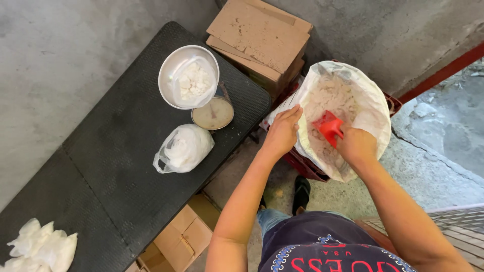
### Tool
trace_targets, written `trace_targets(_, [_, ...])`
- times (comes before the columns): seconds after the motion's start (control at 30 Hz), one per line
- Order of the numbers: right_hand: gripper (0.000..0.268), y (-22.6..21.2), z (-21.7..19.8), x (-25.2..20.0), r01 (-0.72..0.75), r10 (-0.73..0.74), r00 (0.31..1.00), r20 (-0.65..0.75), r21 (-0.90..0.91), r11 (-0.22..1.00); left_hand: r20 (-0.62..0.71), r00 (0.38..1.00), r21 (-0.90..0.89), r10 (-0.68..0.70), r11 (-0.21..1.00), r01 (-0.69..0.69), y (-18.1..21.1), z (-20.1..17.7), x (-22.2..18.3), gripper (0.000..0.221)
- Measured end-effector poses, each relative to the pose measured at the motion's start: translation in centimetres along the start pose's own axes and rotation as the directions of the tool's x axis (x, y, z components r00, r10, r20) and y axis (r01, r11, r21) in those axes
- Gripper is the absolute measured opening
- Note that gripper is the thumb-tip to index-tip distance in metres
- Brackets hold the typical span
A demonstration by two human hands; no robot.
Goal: The recorder uses a scale to weigh specific amounts of white powder from a large sack and then seals the portions into smaller plastic bags.
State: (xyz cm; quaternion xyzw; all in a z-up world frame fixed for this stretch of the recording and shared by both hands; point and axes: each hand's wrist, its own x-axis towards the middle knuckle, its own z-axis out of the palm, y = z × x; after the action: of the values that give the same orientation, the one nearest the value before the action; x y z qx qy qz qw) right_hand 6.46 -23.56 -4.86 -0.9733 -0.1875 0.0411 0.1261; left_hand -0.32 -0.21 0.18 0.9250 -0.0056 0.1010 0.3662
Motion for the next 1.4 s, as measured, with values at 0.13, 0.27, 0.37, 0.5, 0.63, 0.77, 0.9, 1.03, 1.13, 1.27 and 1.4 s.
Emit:
trace_targets(0.13, [0.024, 0.4, 1.8, 1.1, -0.001, 0.001, 1.0, -0.009, 0.015, 1.0, 0.008, 1.0, 0.006, -0.021, 1.0, 0.021, 0.5, -0.1, 0.0, 0.054])
trace_targets(0.27, [0.022, 0.1, 1.5, 1.2, -0.003, 0.003, 1.0, -0.02, 0.02, 1.0, -0.002, 1.0, -0.019, -0.027, 0.999, 0.027, 0.5, -0.2, -0.1, 0.054])
trace_targets(0.37, [0.023, 0.0, 1.6, 1.3, -0.005, 0.006, 1.0, -0.018, 0.029, 1.0, -0.007, 1.0, -0.017, -0.024, 1.0, 0.024, 0.4, 0.1, -0.1, 0.054])
trace_targets(0.5, [0.023, 0.2, 2.0, 1.6, -0.001, 0.002, 1.0, -0.029, 0.049, 0.999, -0.004, 1.0, -0.008, -0.006, 1.0, 0.006, -0.1, 0.3, 0.0, 0.053])
trace_targets(0.63, [0.024, 0.0, 1.4, 1.6, -0.028, 0.028, 1.0, 0.011, 0.047, 0.998, -0.007, 1.0, 0.003, 0.004, 1.0, -0.004, 0.0, 0.3, 0.2, 0.052])
trace_targets(0.77, [0.026, -0.3, 1.7, 2.0, -0.036, 0.035, 0.999, 0.025, 0.03, 0.999, 0.004, 1.0, -0.01, -0.018, 1.0, 0.018, 0.1, 0.1, 0.1, 0.053])
trace_targets(0.9, [0.027, -1.0, 1.2, 2.1, -0.026, 0.026, 1.0, 0.017, 0.051, 0.998, 0.014, 1.0, -0.017, -0.027, 0.999, 0.028, 0.2, 0.0, 0.1, 0.052])
trace_targets(1.03, [0.025, -0.7, 1.8, 2.4, -0.021, 0.02, 1.0, 0.017, 0.039, 0.999, 0.003, 1.0, -0.032, -0.027, 0.999, 0.027, 0.2, 0.0, -0.2, 0.053])
trace_targets(1.13, [0.024, 0.0, 1.8, 1.9, -0.028, 0.03, 0.999, -0.021, 0.062, 0.998, 0.006, 1.0, -0.018, -0.002, 1.0, 0.002, 0.4, 0.0, -0.3, 0.055])
trace_targets(1.27, [0.024, 0.5, -0.7, 0.5, -0.04, 0.042, 0.998, -0.037, 0.071, 0.997, 0.001, 1.0, -0.066, -0.019, 0.998, 0.019, 0.7, -0.6, -0.5, 0.053])
trace_targets(1.4, [0.032, 1.3, -3.7, -1.5, -0.069, 0.087, 0.992, -0.096, 0.179, 0.982, -0.019, 0.999, -0.156, -0.028, 0.987, 0.024, -0.8, 0.3, -0.5, 0.051])
